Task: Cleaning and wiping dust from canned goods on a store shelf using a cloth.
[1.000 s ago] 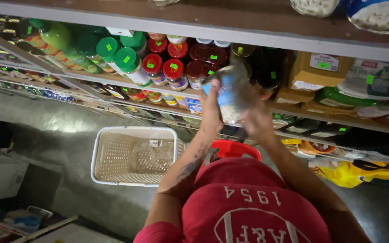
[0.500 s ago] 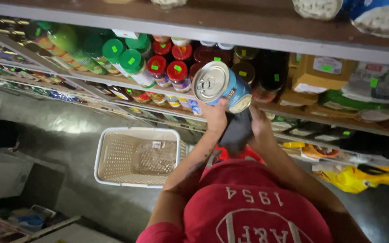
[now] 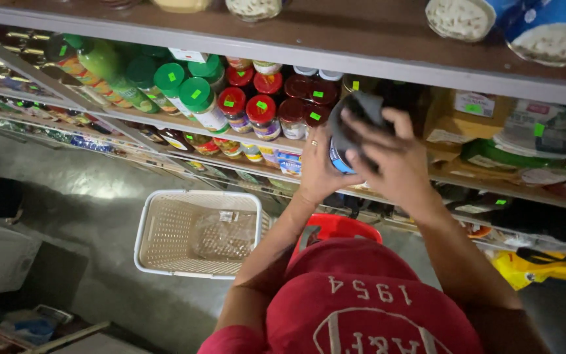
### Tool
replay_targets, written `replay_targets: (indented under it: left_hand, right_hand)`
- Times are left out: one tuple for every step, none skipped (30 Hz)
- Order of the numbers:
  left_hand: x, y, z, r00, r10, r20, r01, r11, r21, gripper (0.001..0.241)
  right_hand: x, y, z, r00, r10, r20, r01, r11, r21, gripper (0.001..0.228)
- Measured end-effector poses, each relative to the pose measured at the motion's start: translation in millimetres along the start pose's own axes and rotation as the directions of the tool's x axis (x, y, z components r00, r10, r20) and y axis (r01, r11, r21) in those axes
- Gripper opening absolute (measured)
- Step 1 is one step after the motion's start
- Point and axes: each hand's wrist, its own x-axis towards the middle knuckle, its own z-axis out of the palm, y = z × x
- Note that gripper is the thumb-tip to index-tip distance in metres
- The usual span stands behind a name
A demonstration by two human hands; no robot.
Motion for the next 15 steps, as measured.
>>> replay_targets:
  left_hand:
    - [-1, -2, -1, 0.999, 0.037, 0.003, -0.037, 0.998, 0.05, 0.088]
    - [-2, -4, -3, 0.997, 0.074, 0.007, -0.074, 0.992, 0.099, 0.085]
    - [4, 6, -10, 0.997, 0.077, 0.005, -0.077, 0.992, 0.099, 0.085]
    - [9, 15, -17, 1.0, -0.001, 0.011, 0.001, 1.0, 0.023, 0.093]
    - [14, 25, -25, 0.996, -0.082, 0.025, 0.083, 0.995, -0.052, 0.101]
    - [16, 28, -27, 0.996, -0.082, 0.023, 0.084, 0.995, -0.052, 0.101]
    - [18, 32, -28, 0.994, -0.102, 0.044, 0.105, 0.992, -0.07, 0.104]
    - [20, 37, -28, 0.991, -0.121, 0.064, 0.126, 0.988, -0.087, 0.107]
    - [13, 32, -22, 0.99, -0.124, 0.068, 0.13, 0.988, -0.088, 0.107]
    - [6, 28, -15, 0.993, -0.09, 0.074, 0.095, 0.994, -0.059, 0.106]
    - [4, 22, -8, 0.996, -0.045, 0.077, 0.048, 0.998, -0.028, 0.106]
    - [3, 15, -6, 0.996, -0.038, 0.075, 0.04, 0.999, -0.027, 0.106]
    - [-1, 9, -4, 0.996, -0.045, 0.077, 0.047, 0.998, -0.033, 0.102]
    - [-6, 3, -3, 0.996, -0.051, 0.079, 0.054, 0.998, -0.039, 0.098]
    - [-1, 9, -8, 0.996, -0.05, 0.078, 0.053, 0.998, -0.039, 0.098]
  right_hand:
    - [-3, -2, 3, 0.999, -0.03, -0.013, 0.03, 0.999, 0.013, 0.025]
    - [-7, -3, 6, 0.998, -0.06, -0.027, 0.06, 0.998, 0.026, 0.026]
    - [-12, 1, 1, 0.998, -0.063, -0.028, 0.064, 0.998, 0.025, 0.026]
    - [-18, 5, -3, 0.997, -0.07, 0.023, 0.069, 0.997, 0.044, 0.029]
    - [-24, 8, -8, 0.994, -0.077, 0.076, 0.072, 0.995, 0.066, 0.033]
    - [-28, 21, -7, 0.994, -0.079, 0.077, 0.074, 0.995, 0.066, 0.033]
    - [-32, 34, -7, 0.996, -0.042, 0.078, 0.048, 0.996, -0.081, 0.023]
    - [-36, 48, -7, 0.997, -0.005, 0.074, 0.022, 0.974, -0.226, 0.02]
    - [-29, 42, -2, 0.997, -0.001, 0.075, 0.018, 0.974, -0.225, 0.02]
    - [-23, 35, 3, 0.998, -0.016, 0.059, 0.023, 0.991, -0.13, 0.02]
    - [-11, 32, 8, 0.999, -0.037, 0.033, 0.038, 0.999, -0.037, 0.02]
    - [-12, 29, 7, 0.999, -0.041, 0.027, 0.042, 0.998, -0.039, 0.02]
    - [-16, 24, 6, 0.999, -0.031, 0.045, 0.032, 0.999, -0.016, 0.025]
    - [-21, 20, 6, 0.998, -0.022, 0.063, 0.021, 1.0, 0.006, 0.031]
    - [-31, 30, 4, 0.998, -0.023, 0.063, 0.023, 1.0, 0.006, 0.031]
